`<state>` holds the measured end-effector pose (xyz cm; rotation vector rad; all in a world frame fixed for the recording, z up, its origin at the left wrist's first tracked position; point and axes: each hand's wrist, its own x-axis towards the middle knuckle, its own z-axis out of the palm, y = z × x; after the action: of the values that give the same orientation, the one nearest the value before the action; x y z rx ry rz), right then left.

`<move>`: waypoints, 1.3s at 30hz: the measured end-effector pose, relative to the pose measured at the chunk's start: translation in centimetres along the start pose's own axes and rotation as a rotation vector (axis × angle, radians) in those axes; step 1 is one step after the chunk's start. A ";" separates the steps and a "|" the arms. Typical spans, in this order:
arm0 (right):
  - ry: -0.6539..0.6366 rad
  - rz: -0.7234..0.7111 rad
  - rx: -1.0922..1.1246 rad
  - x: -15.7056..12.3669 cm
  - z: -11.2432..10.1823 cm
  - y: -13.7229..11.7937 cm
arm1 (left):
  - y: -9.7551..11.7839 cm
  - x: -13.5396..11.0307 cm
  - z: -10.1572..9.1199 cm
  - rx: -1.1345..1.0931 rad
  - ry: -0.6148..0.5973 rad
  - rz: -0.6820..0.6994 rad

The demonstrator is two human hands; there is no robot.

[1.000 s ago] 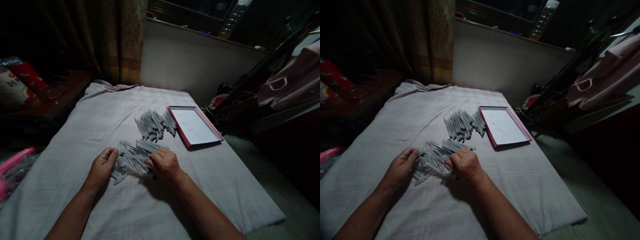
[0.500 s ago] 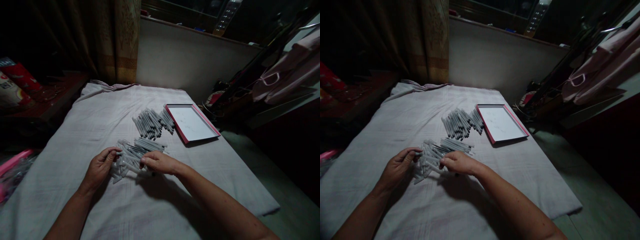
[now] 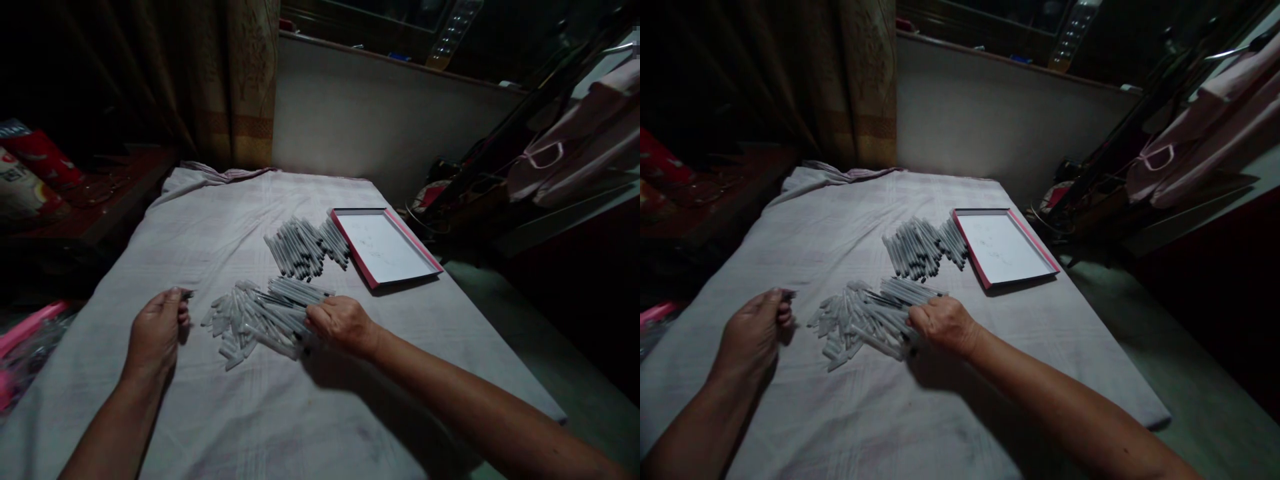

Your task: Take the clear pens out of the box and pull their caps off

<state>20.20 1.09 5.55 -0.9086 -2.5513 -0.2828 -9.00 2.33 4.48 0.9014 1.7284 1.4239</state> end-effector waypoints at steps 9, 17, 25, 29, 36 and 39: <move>-0.084 0.345 -0.065 0.3 1.4 -0.6 | -2.0 0.1 0.6 0.433 -0.138 0.485; -0.165 0.463 -0.003 0.9 0.9 0.5 | -3.5 1.2 0.1 0.540 -0.217 0.550; -0.421 0.568 0.064 7.8 1.6 3.2 | -3.2 0.8 0.2 0.443 -0.161 0.400; -0.594 0.631 0.042 11.4 2.6 3.4 | -3.3 0.8 0.0 0.410 -0.135 0.353; -0.663 0.689 0.034 14.1 4.8 3.6 | -3.5 1.0 0.1 0.429 -0.125 0.362; -0.674 0.708 0.051 14.5 5.0 3.6 | -3.6 1.1 0.1 0.439 -0.143 0.368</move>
<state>10.77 13.55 7.77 -2.0660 -2.5268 0.3589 -9.77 2.81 0.83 1.5863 1.8641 1.1735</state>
